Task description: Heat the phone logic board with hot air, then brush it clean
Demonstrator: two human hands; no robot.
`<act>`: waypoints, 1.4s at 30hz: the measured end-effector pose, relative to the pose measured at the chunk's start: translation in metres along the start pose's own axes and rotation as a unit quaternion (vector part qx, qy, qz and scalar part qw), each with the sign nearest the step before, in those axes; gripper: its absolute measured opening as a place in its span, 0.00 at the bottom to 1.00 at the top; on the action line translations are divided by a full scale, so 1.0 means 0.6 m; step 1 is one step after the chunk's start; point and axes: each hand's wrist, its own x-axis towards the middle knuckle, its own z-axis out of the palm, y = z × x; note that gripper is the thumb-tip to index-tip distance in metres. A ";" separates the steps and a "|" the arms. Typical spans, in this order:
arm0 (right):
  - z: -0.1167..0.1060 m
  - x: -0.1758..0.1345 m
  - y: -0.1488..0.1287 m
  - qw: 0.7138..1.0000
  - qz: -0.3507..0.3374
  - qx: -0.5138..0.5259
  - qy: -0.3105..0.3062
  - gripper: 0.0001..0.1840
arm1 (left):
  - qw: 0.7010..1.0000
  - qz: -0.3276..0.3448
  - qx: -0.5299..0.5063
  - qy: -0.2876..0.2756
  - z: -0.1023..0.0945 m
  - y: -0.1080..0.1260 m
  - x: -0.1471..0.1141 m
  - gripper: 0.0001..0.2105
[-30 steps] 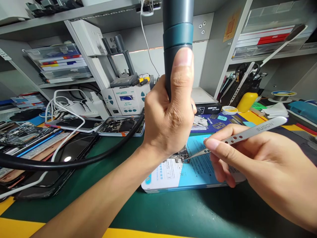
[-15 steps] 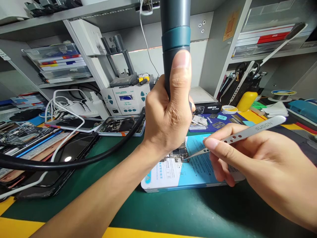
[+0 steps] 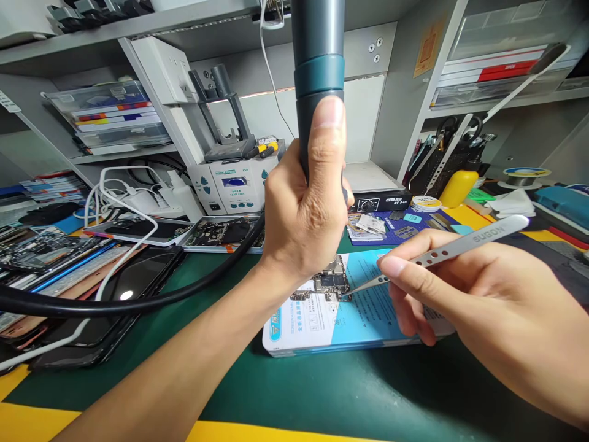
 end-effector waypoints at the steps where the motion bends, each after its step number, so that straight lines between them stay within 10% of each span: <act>1: 0.001 0.000 0.000 1.000 0.002 0.004 -0.001 0.43 | 1.000 0.001 0.000 -0.002 -0.001 0.001 0.000 0.37; 42: -0.008 0.008 -0.010 0.998 0.051 0.036 0.004 0.43 | 0.994 -0.079 -0.076 -0.028 -0.010 0.013 0.013 0.30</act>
